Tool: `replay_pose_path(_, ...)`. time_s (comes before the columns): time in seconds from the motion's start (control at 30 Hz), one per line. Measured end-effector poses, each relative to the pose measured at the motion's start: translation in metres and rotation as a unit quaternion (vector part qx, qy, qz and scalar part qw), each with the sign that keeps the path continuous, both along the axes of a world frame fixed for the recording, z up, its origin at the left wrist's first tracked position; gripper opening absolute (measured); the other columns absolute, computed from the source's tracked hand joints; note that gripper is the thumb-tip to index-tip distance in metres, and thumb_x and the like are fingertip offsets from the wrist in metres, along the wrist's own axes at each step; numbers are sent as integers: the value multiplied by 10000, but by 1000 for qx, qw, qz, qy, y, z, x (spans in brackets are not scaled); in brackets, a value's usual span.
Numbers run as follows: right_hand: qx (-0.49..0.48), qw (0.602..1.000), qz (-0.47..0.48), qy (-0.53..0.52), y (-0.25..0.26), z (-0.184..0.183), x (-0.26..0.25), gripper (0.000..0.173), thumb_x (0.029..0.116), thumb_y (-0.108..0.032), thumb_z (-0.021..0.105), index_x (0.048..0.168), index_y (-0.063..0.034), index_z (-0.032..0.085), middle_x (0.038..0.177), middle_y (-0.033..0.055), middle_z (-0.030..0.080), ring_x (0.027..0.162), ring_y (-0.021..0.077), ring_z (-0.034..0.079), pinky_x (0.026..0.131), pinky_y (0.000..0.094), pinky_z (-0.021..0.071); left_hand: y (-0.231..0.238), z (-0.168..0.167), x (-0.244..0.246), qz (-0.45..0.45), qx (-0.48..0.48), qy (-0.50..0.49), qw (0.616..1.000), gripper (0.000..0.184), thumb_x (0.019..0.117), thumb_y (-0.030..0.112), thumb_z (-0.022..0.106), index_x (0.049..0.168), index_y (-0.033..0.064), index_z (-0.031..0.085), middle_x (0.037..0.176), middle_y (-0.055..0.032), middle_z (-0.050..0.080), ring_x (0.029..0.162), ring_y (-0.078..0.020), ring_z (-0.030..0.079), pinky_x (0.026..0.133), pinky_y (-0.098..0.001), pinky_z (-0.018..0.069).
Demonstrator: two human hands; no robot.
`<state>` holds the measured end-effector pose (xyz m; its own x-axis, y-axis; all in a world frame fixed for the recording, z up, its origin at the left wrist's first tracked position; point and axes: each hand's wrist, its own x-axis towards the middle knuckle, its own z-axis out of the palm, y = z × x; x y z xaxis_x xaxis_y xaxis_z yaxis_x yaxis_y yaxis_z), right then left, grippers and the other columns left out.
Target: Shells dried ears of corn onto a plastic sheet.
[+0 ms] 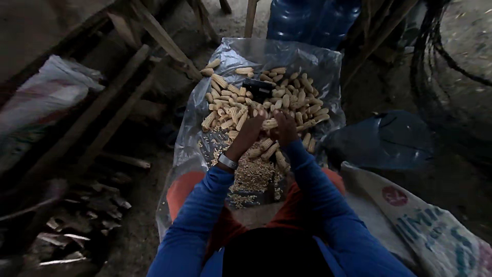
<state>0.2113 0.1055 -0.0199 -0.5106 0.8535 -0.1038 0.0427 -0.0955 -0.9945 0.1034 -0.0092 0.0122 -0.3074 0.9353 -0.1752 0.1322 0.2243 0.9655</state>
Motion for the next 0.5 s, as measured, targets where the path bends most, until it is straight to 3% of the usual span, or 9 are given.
replay_pose_path(0.03, -55, 998, -11, 6, 2, 0, -2, 340, 1072, -338, 441, 1153, -57, 614, 681, -2, 547, 461, 73, 438, 420, 271, 428, -1, -5, -1, -14, 17, 88, 996, 595, 1090, 547, 320, 1263, 56, 609, 924, -139, 644, 744, -230, 612, 687, -428, 542)
replay_pose_path(0.07, -97, 995, -6, 10, 3, 2, -2, 341, 1078, -362, 423, 1079, -73, 603, 632, -1, 529, 436, 89, 439, 403, 281, 426, 3, -11, 0, -13, 41, 206, 978, 509, 1090, 456, 428, 1247, 10, 616, 846, -175, 642, 711, -306, 631, 665, -504, 549)
replay_pose_path(0.13, -182, 983, 13, 25, -1, 7, -1, 373, 1092, -405, 384, 964, -110, 573, 566, -11, 499, 407, 89, 441, 379, 265, 417, 11, -19, 1, 3, 67, 375, 924, 481, 1056, 432, 535, 1141, -31, 633, 745, -188, 630, 675, -375, 653, 639, -572, 543)
replay_pose_path(0.2, -256, 966, 28, 30, -6, 4, -3, 425, 1078, -444, 367, 811, -155, 526, 507, -33, 439, 383, 78, 394, 372, 252, 376, 16, -26, 2, 36, 93, 432, 897, 473, 1069, 425, 489, 978, -11, 648, 681, -169, 611, 632, -370, 651, 577, -556, 523)
replay_pose_path(0.27, -248, 968, 19, 45, -12, -1, -5, 394, 1071, -425, 373, 857, -146, 551, 527, -30, 445, 385, 77, 381, 372, 251, 371, 18, -27, 3, 67, 103, 399, 909, 478, 1095, 354, 408, 919, -7, 667, 687, -180, 621, 661, -380, 660, 600, -578, 515)
replay_pose_path(0.37, -87, 994, -31, 55, -20, -8, -6, 341, 1079, -324, 405, 1082, -60, 622, 695, 22, 587, 460, 97, 489, 417, 288, 463, 15, -15, 9, 106, 88, 265, 954, 593, 1115, 360, 302, 851, -21, 671, 692, -180, 602, 665, -357, 625, 632, -573, 491)
replay_pose_path(0.4, -25, 998, -34, 53, -22, -10, -4, 345, 1073, -305, 408, 1104, -40, 627, 712, 19, 589, 491, 93, 510, 447, 296, 481, 13, -9, 9, 107, 64, 226, 966, 626, 1116, 393, 282, 826, -17, 656, 696, -173, 594, 656, -340, 610, 624, -559, 488)
replay_pose_path(0.5, 192, 981, -26, 20, -24, -10, 2, 316, 1055, -231, 397, 976, -22, 620, 619, -35, 489, 490, 41, 469, 474, 257, 456, 6, 2, 6, 88, 13, 130, 987, 629, 1110, 460, 289, 843, -5, 619, 705, -147, 552, 613, -281, 549, 575, -484, 467)
